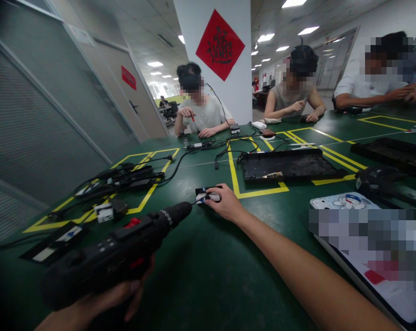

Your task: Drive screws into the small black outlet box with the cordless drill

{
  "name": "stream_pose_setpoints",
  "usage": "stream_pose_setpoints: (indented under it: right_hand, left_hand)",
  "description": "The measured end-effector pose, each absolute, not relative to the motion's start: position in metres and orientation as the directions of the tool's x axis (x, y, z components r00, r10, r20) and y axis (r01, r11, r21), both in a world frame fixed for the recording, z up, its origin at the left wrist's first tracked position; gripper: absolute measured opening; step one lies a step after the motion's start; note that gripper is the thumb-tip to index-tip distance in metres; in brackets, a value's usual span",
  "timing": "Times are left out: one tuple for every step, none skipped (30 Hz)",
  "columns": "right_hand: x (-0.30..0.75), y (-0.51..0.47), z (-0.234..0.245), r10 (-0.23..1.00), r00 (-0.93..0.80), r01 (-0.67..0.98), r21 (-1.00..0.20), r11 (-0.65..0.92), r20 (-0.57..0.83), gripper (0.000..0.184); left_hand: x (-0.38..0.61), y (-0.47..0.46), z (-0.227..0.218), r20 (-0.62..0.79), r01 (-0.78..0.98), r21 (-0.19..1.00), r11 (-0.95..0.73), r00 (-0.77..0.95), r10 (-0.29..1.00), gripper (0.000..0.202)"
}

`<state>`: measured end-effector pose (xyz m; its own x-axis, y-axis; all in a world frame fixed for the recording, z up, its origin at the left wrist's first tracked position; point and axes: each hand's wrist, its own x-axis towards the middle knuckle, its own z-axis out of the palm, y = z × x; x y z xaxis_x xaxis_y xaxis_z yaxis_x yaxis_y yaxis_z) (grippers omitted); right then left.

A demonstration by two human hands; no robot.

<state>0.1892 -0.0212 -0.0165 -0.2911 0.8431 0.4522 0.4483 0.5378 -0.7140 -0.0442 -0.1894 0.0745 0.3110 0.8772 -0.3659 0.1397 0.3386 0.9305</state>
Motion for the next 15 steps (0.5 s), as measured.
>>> stream_pose_setpoints:
  right_hand:
    - [0.189,-0.021,-0.016,0.843,-0.297,0.448,-0.714,0.538,0.449,0.032]
    - [0.189,-0.021,-0.016,0.843,-0.3,0.448,-0.714,0.538,0.446,0.032]
    - [0.189,-0.021,-0.016,0.843,-0.304,0.447,-0.715,0.538,0.444,0.032]
    - [0.19,-0.021,-0.016,0.843,-0.304,0.448,-0.715,0.537,0.443,0.032]
    - [0.19,-0.021,-0.015,0.844,-0.303,0.45,-0.715,0.536,0.442,0.032]
    - [0.19,-0.022,-0.015,0.845,-0.3,0.451,-0.714,0.535,0.443,0.032]
    - [0.19,-0.021,-0.015,0.845,-0.296,0.451,-0.715,0.535,0.445,0.032]
    - [0.189,-0.021,-0.015,0.846,-0.292,0.451,-0.715,0.534,0.447,0.032]
    - [0.189,-0.021,-0.015,0.846,-0.289,0.45,-0.716,0.533,0.448,0.032]
    - [0.189,-0.021,-0.015,0.846,-0.288,0.448,-0.718,0.533,0.449,0.032]
    - [0.189,-0.021,-0.015,0.846,-0.288,0.447,-0.718,0.533,0.448,0.032]
    - [0.189,-0.021,-0.015,0.846,-0.29,0.446,-0.719,0.534,0.448,0.032]
    - [0.188,-0.021,-0.015,0.845,-0.293,0.444,-0.719,0.535,0.448,0.032]
    - [0.188,-0.021,-0.016,0.843,-0.295,0.442,-0.718,0.538,0.45,0.032]
    - [0.188,-0.021,-0.016,0.842,-0.295,0.441,-0.718,0.539,0.451,0.032]
  left_hand:
    - [-0.045,-0.189,0.073,-0.357,0.134,0.934,0.331,0.31,0.881,0.023]
    - [-0.045,-0.188,0.071,-0.353,0.133,0.936,0.327,0.311,0.883,0.022]
    - [-0.046,-0.187,0.068,-0.357,0.134,0.934,0.331,0.311,0.881,0.021]
    - [-0.047,-0.186,0.065,-0.371,0.139,0.929,0.344,0.31,0.876,0.02]
    - [-0.047,-0.185,0.061,-0.394,0.145,0.919,0.367,0.307,0.866,0.021]
    - [-0.047,-0.184,0.057,-0.424,0.152,0.906,0.396,0.3,0.855,0.021]
    - [-0.046,-0.183,0.053,-0.451,0.157,0.892,0.423,0.291,0.843,0.022]
    - [-0.046,-0.182,0.051,-0.473,0.16,0.881,0.445,0.283,0.834,0.023]
    - [-0.045,-0.181,0.049,-0.485,0.161,0.874,0.458,0.278,0.829,0.023]
    - [-0.044,-0.181,0.049,-0.49,0.161,0.872,0.463,0.274,0.827,0.023]
    - [-0.044,-0.181,0.049,-0.489,0.159,0.872,0.462,0.27,0.83,0.022]
    - [-0.044,-0.181,0.05,-0.485,0.156,0.874,0.459,0.263,0.834,0.022]
    - [-0.044,-0.182,0.052,-0.482,0.153,0.876,0.457,0.253,0.839,0.023]
    - [-0.044,-0.182,0.053,-0.481,0.151,0.877,0.457,0.243,0.843,0.024]
    - [-0.044,-0.182,0.054,-0.481,0.151,0.877,0.457,0.236,0.845,0.025]
